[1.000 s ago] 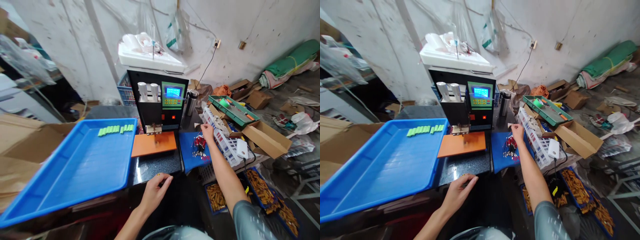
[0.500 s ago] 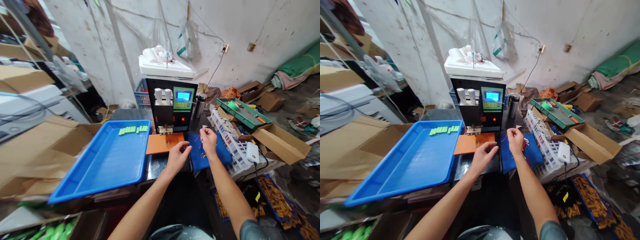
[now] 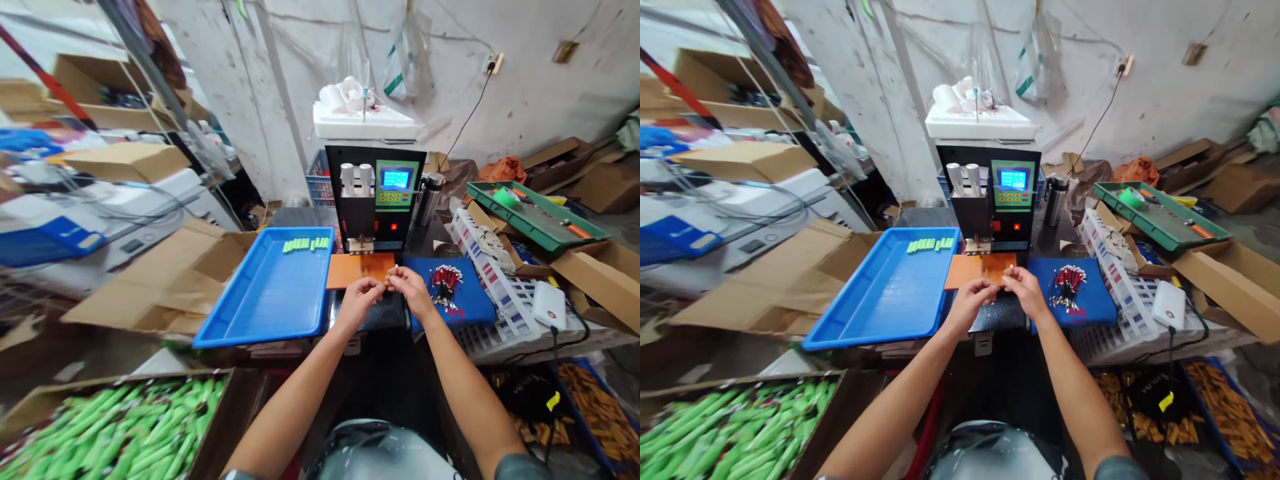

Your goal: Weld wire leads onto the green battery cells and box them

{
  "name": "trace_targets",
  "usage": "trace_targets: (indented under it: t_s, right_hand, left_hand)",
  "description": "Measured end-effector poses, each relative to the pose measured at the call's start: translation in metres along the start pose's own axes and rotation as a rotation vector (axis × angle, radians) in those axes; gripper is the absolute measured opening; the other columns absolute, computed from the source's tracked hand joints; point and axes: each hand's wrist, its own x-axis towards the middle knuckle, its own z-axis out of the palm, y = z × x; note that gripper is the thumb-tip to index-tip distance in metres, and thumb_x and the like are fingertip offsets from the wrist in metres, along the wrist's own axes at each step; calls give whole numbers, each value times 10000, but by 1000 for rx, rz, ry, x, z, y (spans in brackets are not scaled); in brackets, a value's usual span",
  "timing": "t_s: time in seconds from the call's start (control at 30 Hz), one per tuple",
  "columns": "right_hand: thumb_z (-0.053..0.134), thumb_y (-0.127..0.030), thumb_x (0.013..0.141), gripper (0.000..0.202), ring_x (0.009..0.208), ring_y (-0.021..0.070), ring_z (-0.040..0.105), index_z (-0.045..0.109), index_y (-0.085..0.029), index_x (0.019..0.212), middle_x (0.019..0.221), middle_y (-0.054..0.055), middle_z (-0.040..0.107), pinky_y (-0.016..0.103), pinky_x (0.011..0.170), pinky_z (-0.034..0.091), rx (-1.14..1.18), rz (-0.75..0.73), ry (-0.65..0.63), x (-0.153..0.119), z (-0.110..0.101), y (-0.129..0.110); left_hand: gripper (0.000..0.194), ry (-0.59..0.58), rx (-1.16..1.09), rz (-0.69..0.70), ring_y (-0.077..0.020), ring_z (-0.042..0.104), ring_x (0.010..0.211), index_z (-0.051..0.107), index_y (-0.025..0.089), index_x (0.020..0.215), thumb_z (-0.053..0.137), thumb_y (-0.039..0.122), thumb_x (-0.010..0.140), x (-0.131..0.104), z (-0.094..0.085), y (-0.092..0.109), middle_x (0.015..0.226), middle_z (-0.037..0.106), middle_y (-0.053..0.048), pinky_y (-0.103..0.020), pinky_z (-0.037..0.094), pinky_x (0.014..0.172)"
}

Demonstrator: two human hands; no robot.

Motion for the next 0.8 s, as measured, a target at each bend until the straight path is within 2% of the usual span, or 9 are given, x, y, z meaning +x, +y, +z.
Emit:
trace_targets:
  t_s: [0.1,0.23,0.33,0.4,0.5,0.57,0.63,0.7,0.8]
  right_hand:
    - [745,-485,728,335,736,175,595,633,-183,818,766,26,634,316,731,488,-39,11,-149,-6,10,3]
    - [735,-503,755,339,688,168,582,639,-177,767,725,24,632,302,688,472,-101,-12,-176,-5,19,7]
    - [732,-544,751,378,680,182,596,648,-176,764,719,41,640,307,676,478,-148,-24,-141,2,21,13]
    - [727,-574,745,404,673,192,605,644,-179,763,711,50,642,318,680,489,-157,-42,-79,9,21,17]
    - [728,-584,738,409,679,203,611,642,-186,772,722,56,644,331,688,503,-136,-80,3,23,23,25]
    - [728,-576,738,399,687,206,608,650,-187,779,736,58,644,331,679,505,-132,-104,27,32,27,30]
    - [723,-572,739,396,682,206,599,658,-184,779,738,60,643,327,663,497,-142,-115,37,40,32,36]
    - [717,-575,738,400,675,207,593,660,-181,773,730,63,642,324,653,488,-149,-111,39,45,38,41]
    - [703,-581,746,406,674,210,590,659,-178,779,726,67,644,320,641,477,-151,-90,39,50,42,47]
  left_hand:
    - [219,-15,-50,-73,-77,372,499,606,142,621,680,342,669,-2,-9,4,531,510,21,-221,258,510]
    - [222,-27,-83,-99,-81,357,485,591,150,606,675,345,670,-11,-15,5,518,492,18,-233,249,503]
    - [246,-49,24,-74,-124,471,539,651,171,710,681,414,734,-10,-39,6,617,601,-31,-260,355,540]
    - [273,-3,196,-18,-172,566,625,682,186,793,645,456,784,3,-73,8,705,664,-64,-295,435,601]
    - [246,191,607,26,-209,629,732,685,162,821,576,382,829,42,-148,12,777,699,-78,-315,481,696]
    - [179,352,932,-113,-210,641,788,683,148,821,564,282,830,78,-199,12,820,710,-76,-298,479,747]
    - [127,442,1032,-184,-242,643,877,678,124,801,592,217,814,113,-238,7,885,713,-116,-313,466,806]
    - [98,486,1070,-245,-261,644,917,668,113,793,628,201,808,141,-263,-2,916,710,-142,-319,455,832]
    - [116,515,1098,-324,-272,643,945,654,103,826,670,216,806,166,-279,-20,945,704,-167,-322,451,835]
